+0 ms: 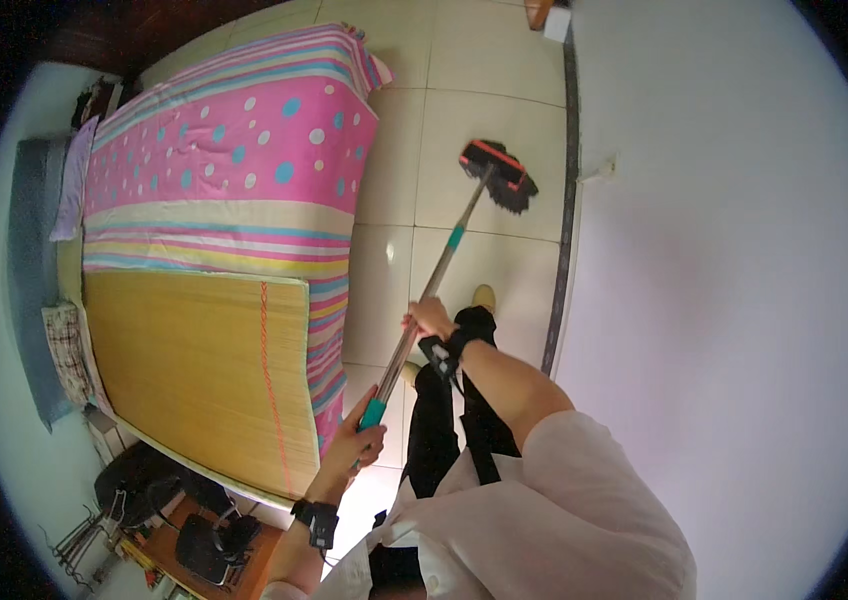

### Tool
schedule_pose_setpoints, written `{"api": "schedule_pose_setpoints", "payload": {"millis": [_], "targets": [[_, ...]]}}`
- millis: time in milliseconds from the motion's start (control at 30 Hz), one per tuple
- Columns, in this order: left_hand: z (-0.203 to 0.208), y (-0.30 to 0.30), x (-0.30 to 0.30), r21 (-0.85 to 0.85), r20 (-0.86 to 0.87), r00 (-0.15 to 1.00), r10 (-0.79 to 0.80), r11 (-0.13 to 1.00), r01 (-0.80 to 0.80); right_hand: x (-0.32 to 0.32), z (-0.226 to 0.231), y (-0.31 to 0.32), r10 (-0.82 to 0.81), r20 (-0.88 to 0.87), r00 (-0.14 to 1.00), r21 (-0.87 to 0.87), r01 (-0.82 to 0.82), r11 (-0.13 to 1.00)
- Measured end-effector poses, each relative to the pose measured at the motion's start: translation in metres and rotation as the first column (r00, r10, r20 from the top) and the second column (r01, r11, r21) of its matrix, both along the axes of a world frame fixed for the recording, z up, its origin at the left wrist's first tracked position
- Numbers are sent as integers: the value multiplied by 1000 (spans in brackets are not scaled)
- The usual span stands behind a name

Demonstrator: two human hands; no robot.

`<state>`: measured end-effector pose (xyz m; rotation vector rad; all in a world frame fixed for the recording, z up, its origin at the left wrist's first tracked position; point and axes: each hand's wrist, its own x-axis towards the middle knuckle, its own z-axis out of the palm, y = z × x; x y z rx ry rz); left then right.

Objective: Mop the floor of a bedroom using a spray mop after picking up initial debris with a broom and dustpan.

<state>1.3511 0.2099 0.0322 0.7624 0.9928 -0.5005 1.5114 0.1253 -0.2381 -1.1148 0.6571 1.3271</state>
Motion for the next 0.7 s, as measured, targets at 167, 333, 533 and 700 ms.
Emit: {"api": "schedule_pose_setpoints", "payload": {"millis": [167,333,533,700], "targets": [[-28,-15,21,-31,15,989,148,989,-147,51,12,20,230,160,960,-127,-211,969],[-13,-34,-63,-34,-118,968,220,974,-226,-44,-1,17,499,258,827,15,-520,854],[102,-54,-185,-51,-391,887,246,956,-287,-219,78,7,842,317,438,100,-898,429],[123,-77,-178,50,-458,880,126,992,-116,-266,67,-18,744,486,458,347,-883,317]]}}
